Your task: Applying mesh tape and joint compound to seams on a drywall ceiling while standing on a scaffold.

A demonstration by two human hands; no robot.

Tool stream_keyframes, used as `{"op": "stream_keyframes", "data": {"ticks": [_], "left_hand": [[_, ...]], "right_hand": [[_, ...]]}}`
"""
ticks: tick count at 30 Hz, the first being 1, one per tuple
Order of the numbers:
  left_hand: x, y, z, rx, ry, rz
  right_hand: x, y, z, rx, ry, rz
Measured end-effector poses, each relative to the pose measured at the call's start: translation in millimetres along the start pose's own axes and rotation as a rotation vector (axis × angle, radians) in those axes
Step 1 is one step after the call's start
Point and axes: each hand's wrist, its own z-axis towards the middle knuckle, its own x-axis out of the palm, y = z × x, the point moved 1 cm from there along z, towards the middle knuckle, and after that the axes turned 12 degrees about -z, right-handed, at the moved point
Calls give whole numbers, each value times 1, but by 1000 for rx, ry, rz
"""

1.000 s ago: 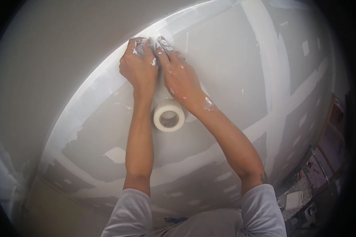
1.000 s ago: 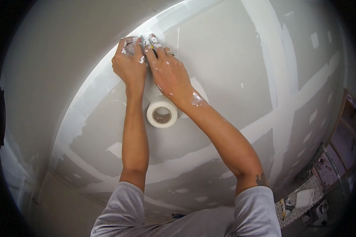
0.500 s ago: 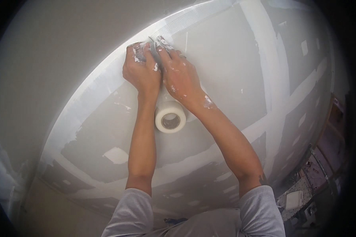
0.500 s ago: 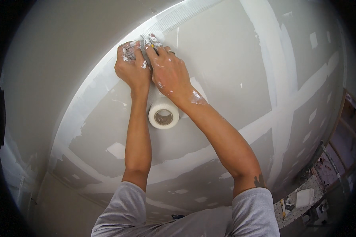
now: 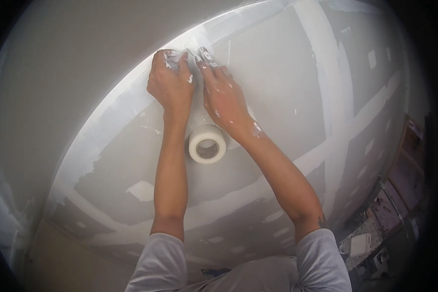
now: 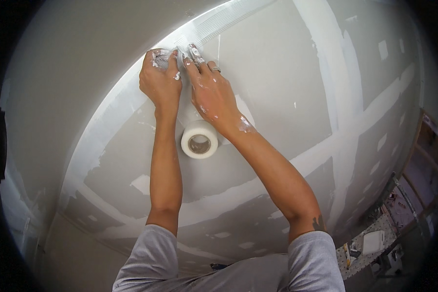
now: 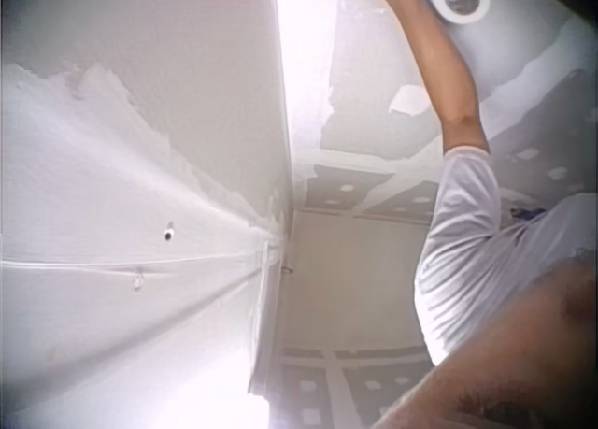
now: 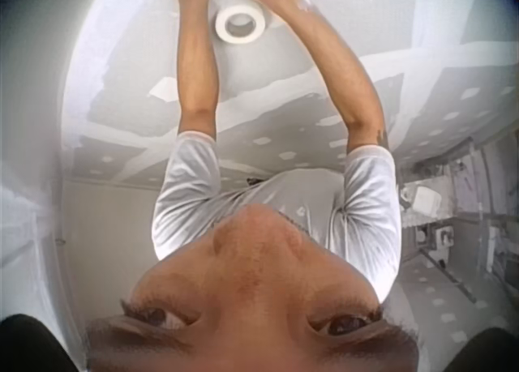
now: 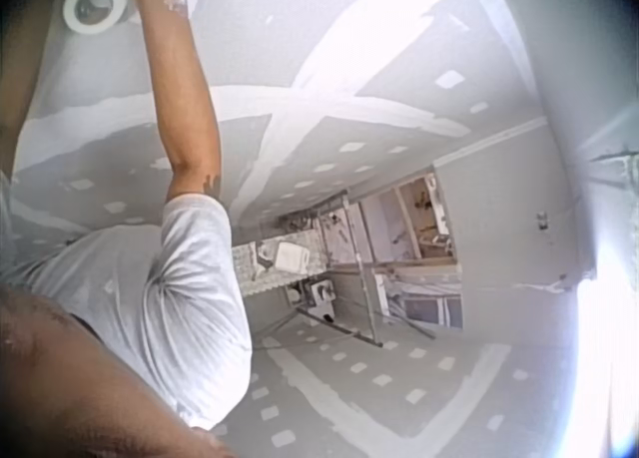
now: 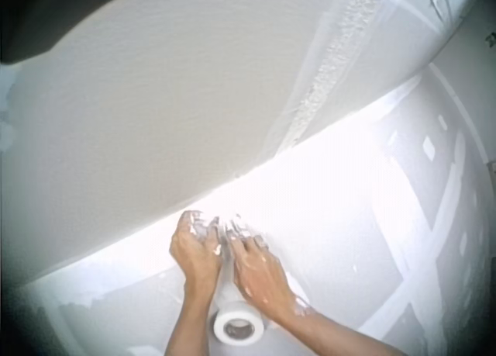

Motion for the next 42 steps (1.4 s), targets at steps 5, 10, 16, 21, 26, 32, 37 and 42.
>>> {"op": "stream_keyframes", "data": {"ticks": [5,10,16,21,26,32,37,42], "left_hand": [[5,8,-1,49,-11,-2],[6,2,-5,41,-8,-54],[3,-4,-12,207,-100,-212],[7,3,-19,51,-162,-440],[2,4,-17,111,-94,-271],[3,17,-10,88,-11,-87],[7,14,-11,83,-26,-99],[5,14,-11,139,-43,-147]], "right_hand": [[4,-5,-1,24,29,8],[-5,-2,0,57,56,-1],[-18,4,4,80,102,-1],[-21,6,4,77,69,2],[-16,-1,-2,63,36,0],[-10,-2,-12,57,65,-9],[-5,-6,-12,46,63,-41],[-6,-8,-13,70,84,-33]]}}
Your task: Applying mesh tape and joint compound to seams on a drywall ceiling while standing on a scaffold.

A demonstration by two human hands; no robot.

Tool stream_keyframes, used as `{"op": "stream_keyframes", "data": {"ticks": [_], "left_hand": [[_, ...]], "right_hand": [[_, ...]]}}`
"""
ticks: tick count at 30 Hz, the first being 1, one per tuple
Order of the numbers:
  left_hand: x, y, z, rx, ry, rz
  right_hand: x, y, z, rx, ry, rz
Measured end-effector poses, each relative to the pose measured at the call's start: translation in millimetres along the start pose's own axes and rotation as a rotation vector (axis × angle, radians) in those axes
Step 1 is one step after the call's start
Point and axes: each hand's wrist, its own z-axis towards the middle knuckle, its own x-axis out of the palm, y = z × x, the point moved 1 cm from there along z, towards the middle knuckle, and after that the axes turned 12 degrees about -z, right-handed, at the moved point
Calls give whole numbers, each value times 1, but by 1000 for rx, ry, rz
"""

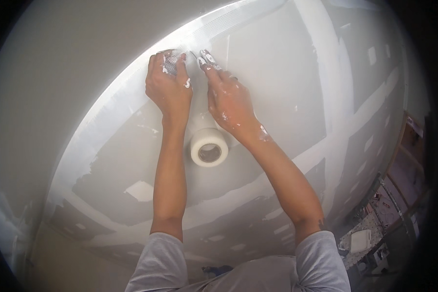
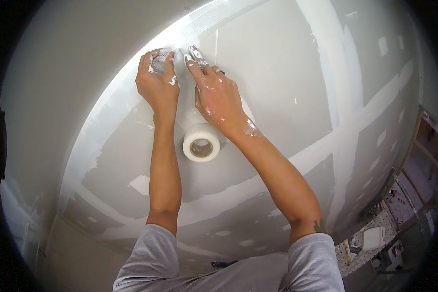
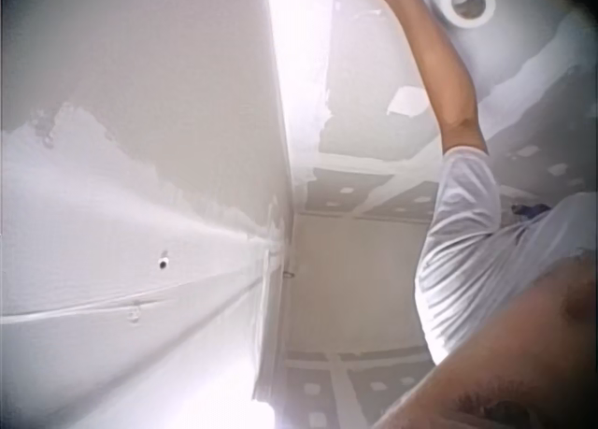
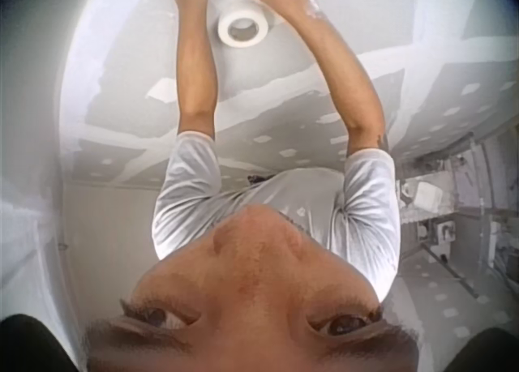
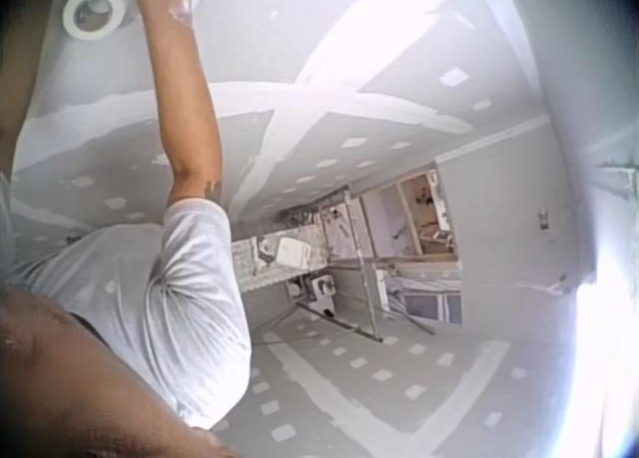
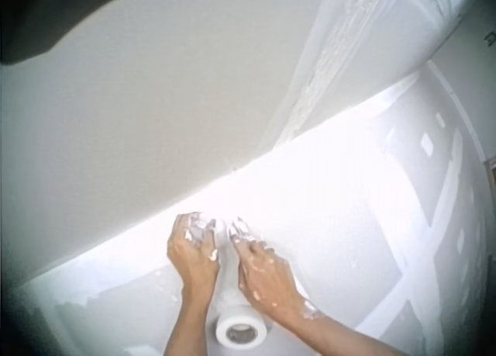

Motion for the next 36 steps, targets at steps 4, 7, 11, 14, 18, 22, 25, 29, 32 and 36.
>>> {"op": "stream_keyframes", "data": {"ticks": [4,7,11,14,18,22,25,29,32,36], "left_hand": [[-2,-5,-2,-104,46,-17],[-1,-6,-3,-127,32,-78],[-10,7,-5,-35,-81,-215],[-21,-8,3,-100,-167,-362],[-48,-28,0,-222,-72,-377],[-62,-28,-7,-282,-45,-424],[-61,-29,0,-400,209,-222],[-71,-22,10,-301,215,-74],[-74,-13,21,-101,236,-58],[-81,-2,29,80,269,138]], "right_hand": [[3,-2,0,7,1,2],[0,-2,1,11,28,-18],[-4,7,5,-1,25,5],[-4,4,4,21,78,-43],[-5,2,2,10,27,-66],[-4,2,3,-37,-35,-77],[-4,0,4,-20,9,-83],[-4,-7,0,1,26,-98],[-3,-4,-1,-49,-28,-107],[0,-4,-2,-57,4,-151]]}}
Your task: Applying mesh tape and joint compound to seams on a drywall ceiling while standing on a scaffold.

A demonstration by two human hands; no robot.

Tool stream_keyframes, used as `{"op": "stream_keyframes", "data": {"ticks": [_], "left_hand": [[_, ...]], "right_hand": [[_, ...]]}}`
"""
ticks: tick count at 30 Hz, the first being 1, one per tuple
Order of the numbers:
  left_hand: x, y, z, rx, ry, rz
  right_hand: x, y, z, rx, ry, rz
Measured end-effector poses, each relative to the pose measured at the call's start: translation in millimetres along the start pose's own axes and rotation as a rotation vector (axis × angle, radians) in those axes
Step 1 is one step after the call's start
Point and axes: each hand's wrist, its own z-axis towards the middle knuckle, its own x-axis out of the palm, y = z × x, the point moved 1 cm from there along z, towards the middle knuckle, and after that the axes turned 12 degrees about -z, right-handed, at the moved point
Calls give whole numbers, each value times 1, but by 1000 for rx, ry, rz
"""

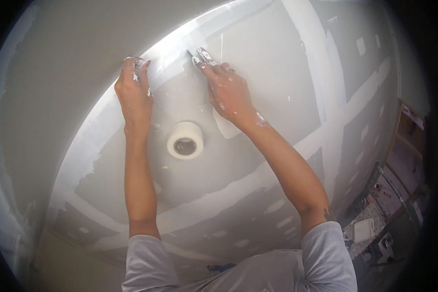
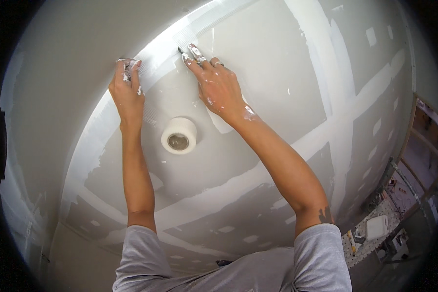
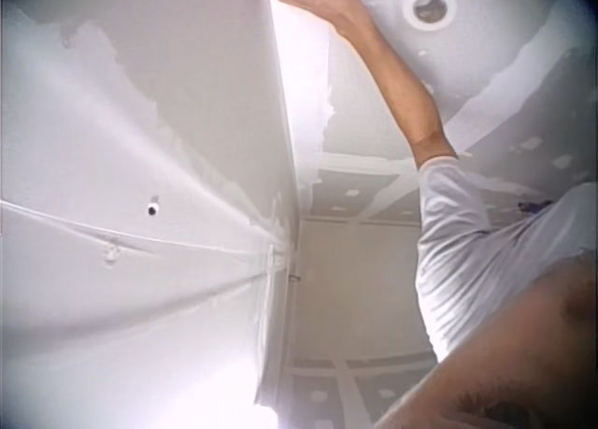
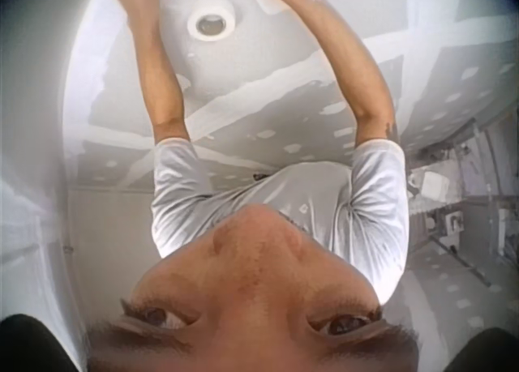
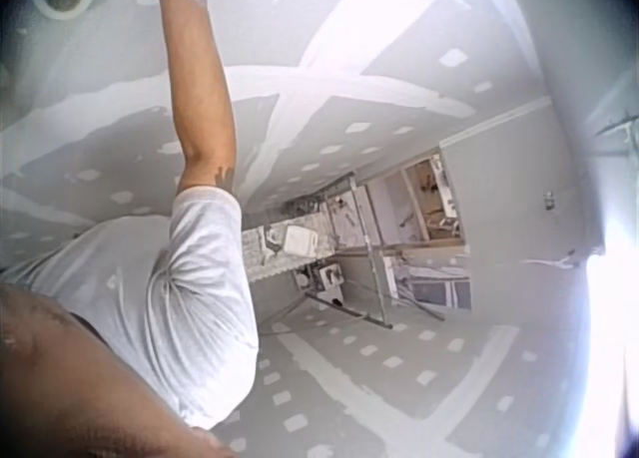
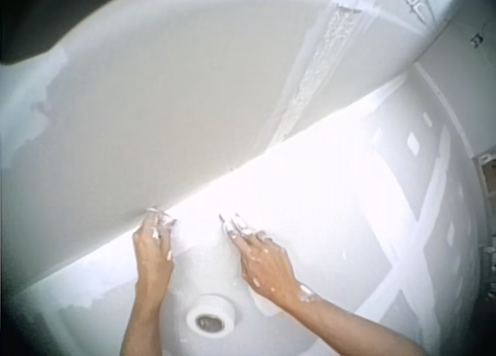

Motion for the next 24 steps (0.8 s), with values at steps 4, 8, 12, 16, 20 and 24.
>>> {"op": "stream_keyframes", "data": {"ticks": [4,8,12,16,20,24], "left_hand": [[-2,8,0,17,20,-113],[2,7,-2,-17,147,-45],[7,-3,0,-236,256,-57],[10,18,-3,65,157,-58],[13,10,-3,-65,197,-15],[12,3,-1,-141,269,0]], "right_hand": [[5,-4,0,-1,-124,115],[5,-6,-3,47,-34,131],[-1,-7,-4,28,-52,169],[0,-4,-5,43,44,193],[-1,-8,-6,16,1,206],[1,-6,-5,20,14,194]]}}
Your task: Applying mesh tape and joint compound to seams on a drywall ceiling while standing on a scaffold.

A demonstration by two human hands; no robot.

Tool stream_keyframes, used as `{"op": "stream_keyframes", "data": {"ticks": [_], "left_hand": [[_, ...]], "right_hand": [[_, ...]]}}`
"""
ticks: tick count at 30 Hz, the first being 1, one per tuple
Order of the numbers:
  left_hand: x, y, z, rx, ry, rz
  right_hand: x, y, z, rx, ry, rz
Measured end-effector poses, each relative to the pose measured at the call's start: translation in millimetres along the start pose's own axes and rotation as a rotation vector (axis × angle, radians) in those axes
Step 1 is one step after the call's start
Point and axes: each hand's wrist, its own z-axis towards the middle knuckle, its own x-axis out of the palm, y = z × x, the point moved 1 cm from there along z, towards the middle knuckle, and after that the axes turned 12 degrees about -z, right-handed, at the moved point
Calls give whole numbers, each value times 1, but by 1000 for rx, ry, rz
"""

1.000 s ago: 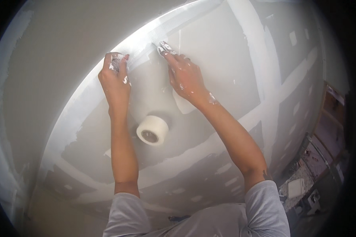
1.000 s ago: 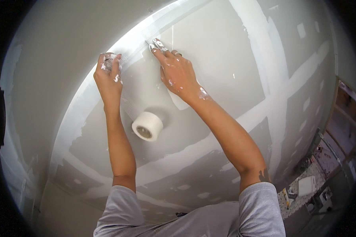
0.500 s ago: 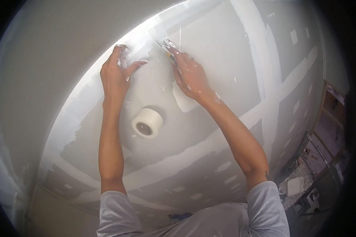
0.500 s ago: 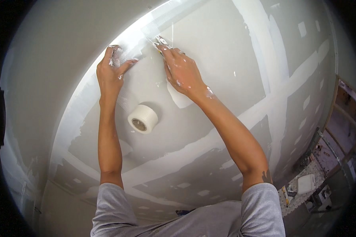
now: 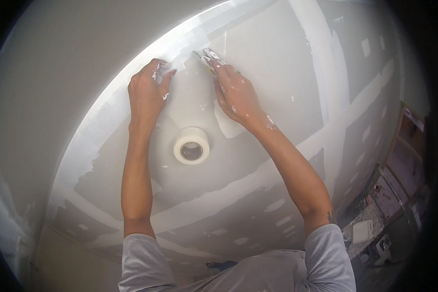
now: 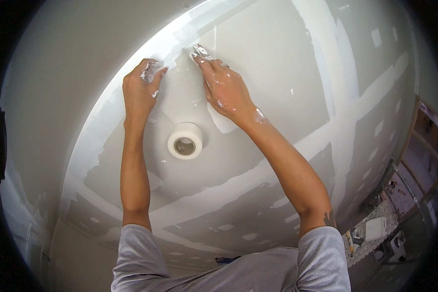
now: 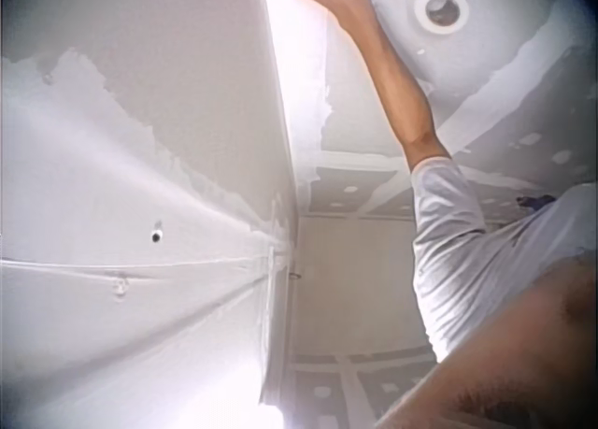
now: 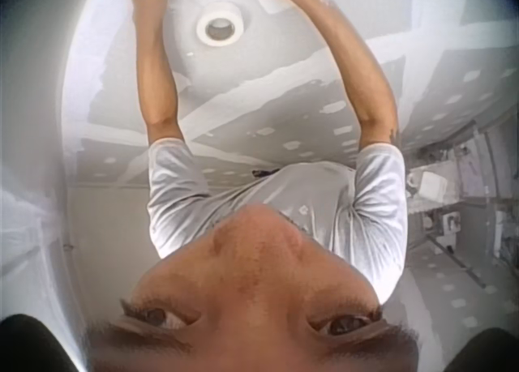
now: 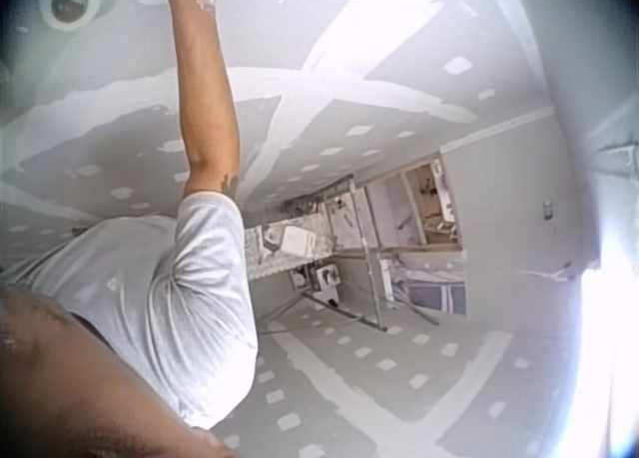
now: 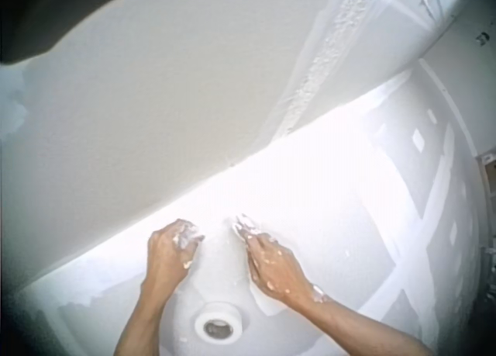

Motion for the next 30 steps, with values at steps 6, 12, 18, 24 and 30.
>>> {"op": "stream_keyframes", "data": {"ticks": [6,12,18,24,30], "left_hand": [[0,8,1,124,-20,98],[1,3,11,292,-65,315],[6,0,15,377,-201,304],[-16,-1,19,329,-308,264],[-26,-25,-25,-25,-90,61]], "right_hand": [[0,4,3,-18,-13,-44],[-3,4,5,-25,9,-127],[-7,1,8,-39,-19,-112],[-11,8,12,-50,65,-147],[-12,-11,-5,-63,-24,-96]]}}
